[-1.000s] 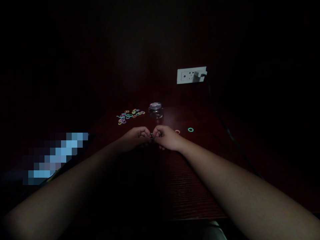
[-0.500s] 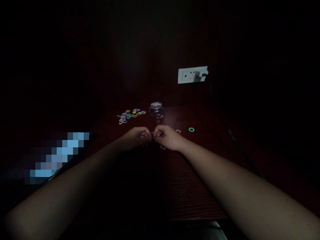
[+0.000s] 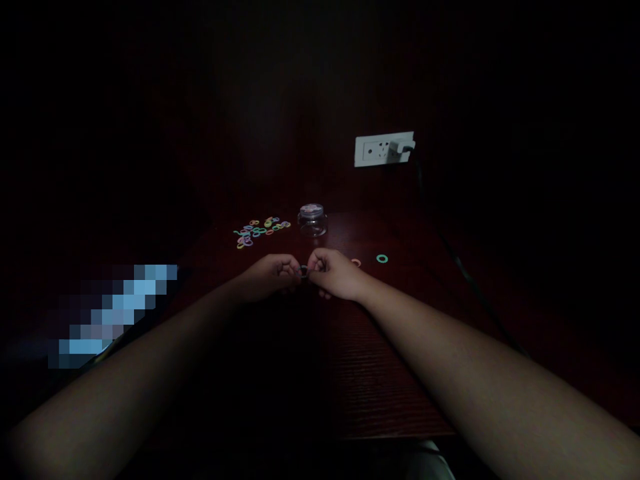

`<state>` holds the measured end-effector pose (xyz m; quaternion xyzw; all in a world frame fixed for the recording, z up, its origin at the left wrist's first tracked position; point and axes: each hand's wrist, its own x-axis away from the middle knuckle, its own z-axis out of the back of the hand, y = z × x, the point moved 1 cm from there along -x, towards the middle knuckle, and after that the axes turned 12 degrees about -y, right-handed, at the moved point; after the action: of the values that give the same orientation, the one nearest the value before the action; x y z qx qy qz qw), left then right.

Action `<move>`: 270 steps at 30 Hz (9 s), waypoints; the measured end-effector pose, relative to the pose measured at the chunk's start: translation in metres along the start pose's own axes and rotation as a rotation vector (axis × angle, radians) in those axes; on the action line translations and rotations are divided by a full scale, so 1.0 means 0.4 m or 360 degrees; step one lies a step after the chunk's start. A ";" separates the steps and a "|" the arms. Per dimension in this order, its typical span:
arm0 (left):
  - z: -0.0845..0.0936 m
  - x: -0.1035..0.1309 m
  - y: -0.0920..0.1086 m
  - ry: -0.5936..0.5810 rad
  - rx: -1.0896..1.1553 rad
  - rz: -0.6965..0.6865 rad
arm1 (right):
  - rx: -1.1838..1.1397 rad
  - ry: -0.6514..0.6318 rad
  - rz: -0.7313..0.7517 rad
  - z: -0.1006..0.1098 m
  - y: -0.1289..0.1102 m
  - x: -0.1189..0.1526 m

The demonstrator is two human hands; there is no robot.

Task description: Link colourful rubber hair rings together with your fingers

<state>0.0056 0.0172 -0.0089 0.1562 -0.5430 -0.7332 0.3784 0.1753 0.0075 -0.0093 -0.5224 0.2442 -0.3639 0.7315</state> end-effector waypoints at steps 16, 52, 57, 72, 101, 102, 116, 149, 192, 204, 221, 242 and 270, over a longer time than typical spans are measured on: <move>0.001 0.005 0.005 -0.0017 0.0002 0.0046 | 0.0055 -0.0075 -0.0025 -0.001 -0.002 0.002; -0.002 0.008 0.008 -0.0087 0.0013 0.0019 | 0.0192 -0.0134 -0.0028 0.000 -0.008 0.009; -0.001 0.008 0.009 -0.0090 0.0035 0.0008 | 0.0152 -0.0151 -0.0031 -0.001 -0.009 0.009; -0.005 0.004 0.008 -0.0097 0.0025 -0.0019 | 0.0138 -0.0094 0.0018 -0.001 -0.002 0.004; -0.003 0.004 0.011 -0.0065 0.0014 0.0008 | 0.0082 -0.0175 0.0074 -0.001 0.005 0.003; -0.003 0.005 0.012 -0.0060 0.0027 0.0006 | 0.0074 -0.0167 0.0103 -0.001 0.006 0.004; -0.002 0.008 0.022 -0.0017 0.0191 0.0083 | 0.0114 -0.0112 0.0330 -0.002 -0.001 0.007; 0.001 0.010 0.022 0.0008 0.0255 0.0125 | 0.0234 -0.0023 0.0296 -0.005 -0.001 0.005; 0.003 0.008 0.016 0.0000 0.0240 0.0113 | 0.0302 0.0040 0.0202 -0.003 -0.012 0.008; 0.002 0.009 0.016 -0.0012 0.0230 0.0103 | 0.0192 -0.0042 0.0216 -0.002 -0.001 0.003; -0.001 0.008 0.012 -0.0056 0.0090 -0.0136 | 0.0278 -0.0011 0.0144 0.001 -0.006 0.006; 0.001 0.009 0.013 -0.0006 0.0088 -0.0033 | 0.0206 -0.0030 0.0195 -0.003 -0.009 0.006; -0.002 0.012 0.021 -0.0005 0.0082 0.0036 | 0.0252 -0.0105 0.0107 -0.001 -0.013 0.008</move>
<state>0.0063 0.0122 -0.0007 0.1586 -0.5640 -0.7148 0.3817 0.1757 0.0036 -0.0045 -0.4660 0.2078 -0.3400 0.7900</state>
